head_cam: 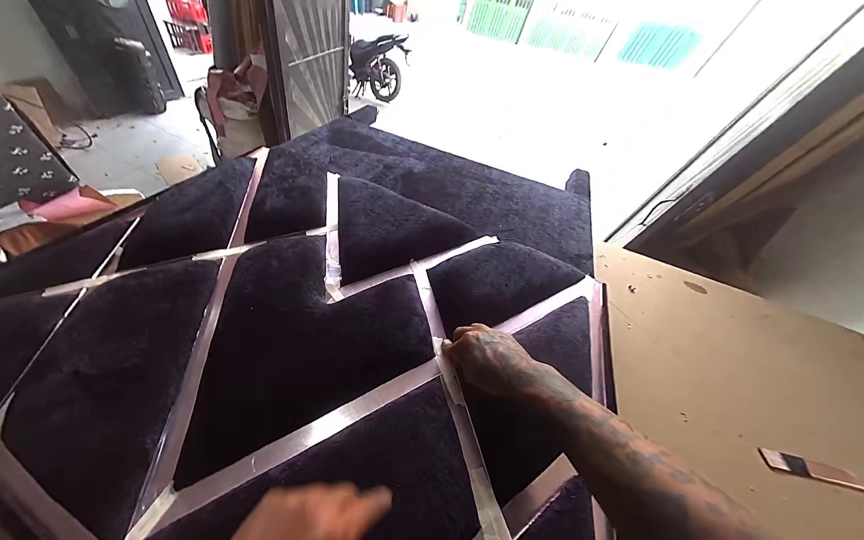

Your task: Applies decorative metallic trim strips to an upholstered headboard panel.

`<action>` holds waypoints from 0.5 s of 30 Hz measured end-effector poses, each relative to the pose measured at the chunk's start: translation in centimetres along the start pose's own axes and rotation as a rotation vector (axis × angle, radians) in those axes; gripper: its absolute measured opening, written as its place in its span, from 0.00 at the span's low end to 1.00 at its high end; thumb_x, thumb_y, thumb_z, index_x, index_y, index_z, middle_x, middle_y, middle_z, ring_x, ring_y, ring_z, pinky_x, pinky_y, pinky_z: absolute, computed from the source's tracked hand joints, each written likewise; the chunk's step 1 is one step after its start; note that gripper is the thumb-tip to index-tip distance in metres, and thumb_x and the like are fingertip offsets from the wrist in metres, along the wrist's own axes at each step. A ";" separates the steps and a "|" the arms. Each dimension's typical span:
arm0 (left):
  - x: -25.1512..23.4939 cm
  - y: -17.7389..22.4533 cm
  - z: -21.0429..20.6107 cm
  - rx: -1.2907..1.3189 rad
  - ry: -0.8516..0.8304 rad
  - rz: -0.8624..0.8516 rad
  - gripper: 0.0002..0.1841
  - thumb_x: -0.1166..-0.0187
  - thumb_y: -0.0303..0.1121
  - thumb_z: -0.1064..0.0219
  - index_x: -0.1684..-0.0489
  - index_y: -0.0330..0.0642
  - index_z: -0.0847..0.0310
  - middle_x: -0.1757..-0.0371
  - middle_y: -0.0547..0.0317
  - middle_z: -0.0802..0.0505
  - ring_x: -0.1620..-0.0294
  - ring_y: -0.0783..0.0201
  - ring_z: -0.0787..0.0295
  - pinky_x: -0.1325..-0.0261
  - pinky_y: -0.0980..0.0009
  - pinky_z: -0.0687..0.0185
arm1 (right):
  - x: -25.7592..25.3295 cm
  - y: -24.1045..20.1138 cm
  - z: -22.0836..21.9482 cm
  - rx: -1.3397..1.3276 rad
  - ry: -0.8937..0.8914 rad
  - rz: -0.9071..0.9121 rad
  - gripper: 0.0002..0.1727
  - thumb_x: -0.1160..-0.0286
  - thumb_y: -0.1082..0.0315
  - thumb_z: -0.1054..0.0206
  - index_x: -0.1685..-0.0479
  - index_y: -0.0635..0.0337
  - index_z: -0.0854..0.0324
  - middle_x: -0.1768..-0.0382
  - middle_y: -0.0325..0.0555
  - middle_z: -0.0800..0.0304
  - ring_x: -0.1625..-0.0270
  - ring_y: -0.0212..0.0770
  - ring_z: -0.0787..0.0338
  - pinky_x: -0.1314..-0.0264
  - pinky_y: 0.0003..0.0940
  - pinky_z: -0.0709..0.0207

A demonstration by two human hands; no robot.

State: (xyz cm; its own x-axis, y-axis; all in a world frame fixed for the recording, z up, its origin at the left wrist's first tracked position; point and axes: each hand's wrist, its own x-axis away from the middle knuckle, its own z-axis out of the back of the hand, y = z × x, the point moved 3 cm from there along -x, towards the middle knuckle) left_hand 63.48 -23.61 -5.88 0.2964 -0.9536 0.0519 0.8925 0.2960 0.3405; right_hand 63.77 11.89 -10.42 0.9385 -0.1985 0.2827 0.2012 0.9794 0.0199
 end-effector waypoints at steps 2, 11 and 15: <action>-7.8 -1.4 0.2 -0.107 0.097 -0.033 0.18 0.14 0.38 0.45 0.37 0.68 0.11 0.59 0.60 0.06 0.65 0.55 0.06 0.68 0.51 0.11 | 0.3 0.2 0.0 -0.017 0.039 0.000 0.11 0.21 0.56 0.39 0.60 0.40 0.08 0.56 0.33 0.09 0.45 0.41 0.12 0.48 0.49 0.18; -26.3 -1.1 0.0 -0.448 -0.344 -0.110 0.26 0.14 0.32 0.47 0.18 0.60 0.24 0.11 0.72 0.26 0.45 0.49 0.07 0.50 0.44 0.13 | 15.3 5.2 -5.8 -0.318 0.798 -0.190 0.23 0.18 0.60 0.47 0.30 0.31 0.13 0.36 0.27 0.11 0.27 0.36 0.18 0.25 0.44 0.22; -27.2 -0.1 -0.8 -0.539 -0.436 -0.109 0.30 0.15 0.32 0.48 0.12 0.67 0.32 0.10 0.73 0.27 0.46 0.49 0.06 0.52 0.45 0.13 | 17.9 6.1 -8.5 -0.398 0.847 -0.244 0.23 0.20 0.58 0.45 0.30 0.37 0.12 0.26 0.28 0.15 0.17 0.37 0.24 0.16 0.44 0.28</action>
State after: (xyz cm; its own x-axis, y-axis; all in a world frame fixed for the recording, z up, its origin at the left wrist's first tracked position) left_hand 55.56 2.31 -8.04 0.1333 -0.8810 0.4539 0.9869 0.0760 -0.1422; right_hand 84.17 13.95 -13.41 0.7184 -0.5089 -0.4742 0.3514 0.8539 -0.3839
